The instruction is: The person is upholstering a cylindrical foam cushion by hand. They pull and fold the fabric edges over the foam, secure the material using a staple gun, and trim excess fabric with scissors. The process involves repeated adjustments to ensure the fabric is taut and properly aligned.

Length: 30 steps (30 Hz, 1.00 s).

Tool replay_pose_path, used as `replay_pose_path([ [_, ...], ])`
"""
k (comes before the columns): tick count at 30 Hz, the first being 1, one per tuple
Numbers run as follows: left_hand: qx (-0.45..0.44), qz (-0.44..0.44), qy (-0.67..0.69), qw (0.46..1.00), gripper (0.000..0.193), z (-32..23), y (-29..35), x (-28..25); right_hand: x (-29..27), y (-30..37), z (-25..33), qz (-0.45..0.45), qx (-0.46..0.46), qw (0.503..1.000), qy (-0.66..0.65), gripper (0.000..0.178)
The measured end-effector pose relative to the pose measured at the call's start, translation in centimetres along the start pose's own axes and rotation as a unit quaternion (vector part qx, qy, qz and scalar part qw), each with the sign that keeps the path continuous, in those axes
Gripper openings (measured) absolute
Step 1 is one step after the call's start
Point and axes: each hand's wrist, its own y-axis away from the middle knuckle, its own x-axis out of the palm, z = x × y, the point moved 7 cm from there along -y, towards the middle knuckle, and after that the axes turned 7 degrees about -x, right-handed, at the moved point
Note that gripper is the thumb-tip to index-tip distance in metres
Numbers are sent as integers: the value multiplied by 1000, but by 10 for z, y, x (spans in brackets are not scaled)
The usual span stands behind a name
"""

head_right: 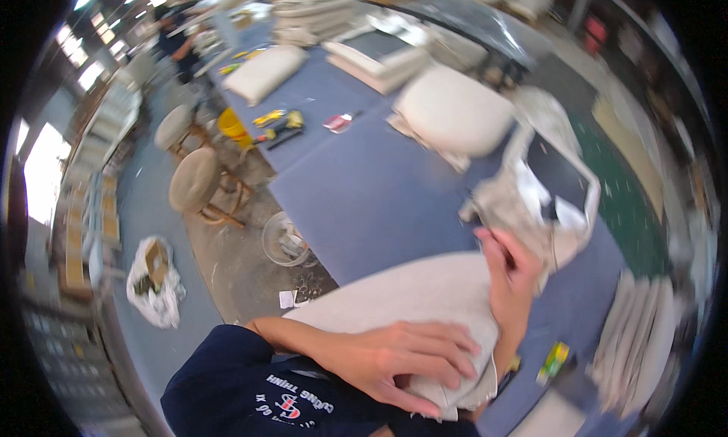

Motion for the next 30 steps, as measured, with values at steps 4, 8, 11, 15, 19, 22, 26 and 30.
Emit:
replay_pose_path([
  [4, -46, 43, 111, 992, 22, 1, 8, -8, 12, -3, -1, 5, -37, 999, -17, 20],
  [8, -107, 16, 140, 984, 31, 23, 23, -29, 4, 5, -6, 6, -4, 1000, -24, 22],
  [11, -147, -70, 87, 983, 54, 53, 23, -45, -7, 12, -13, -5, 2, 999, -43, 23],
  [15, -108, -216, 174, 955, 73, 84, -2, -80, 4, 11, -12, 14, 8, 998, -66, 24],
  [19, -85, -164, 163, 969, 79, 101, -49, -62, 19, 6, 4, 8, -5, 996, -83, 30],
  [22, -90, -171, 164, 967, 72, 106, -59, -59, 17, 1, -2, 8, -14, 997, -77, 31],
  [26, -88, -233, -131, 960, 55, 112, -28, -95, 27, -12, 0, 70, 18, 994, -85, 27],
  [30, -69, -366, -324, 870, 39, 25, 44, -141, 53, -44, 4, 96, -15, 994, -53, 21],
])
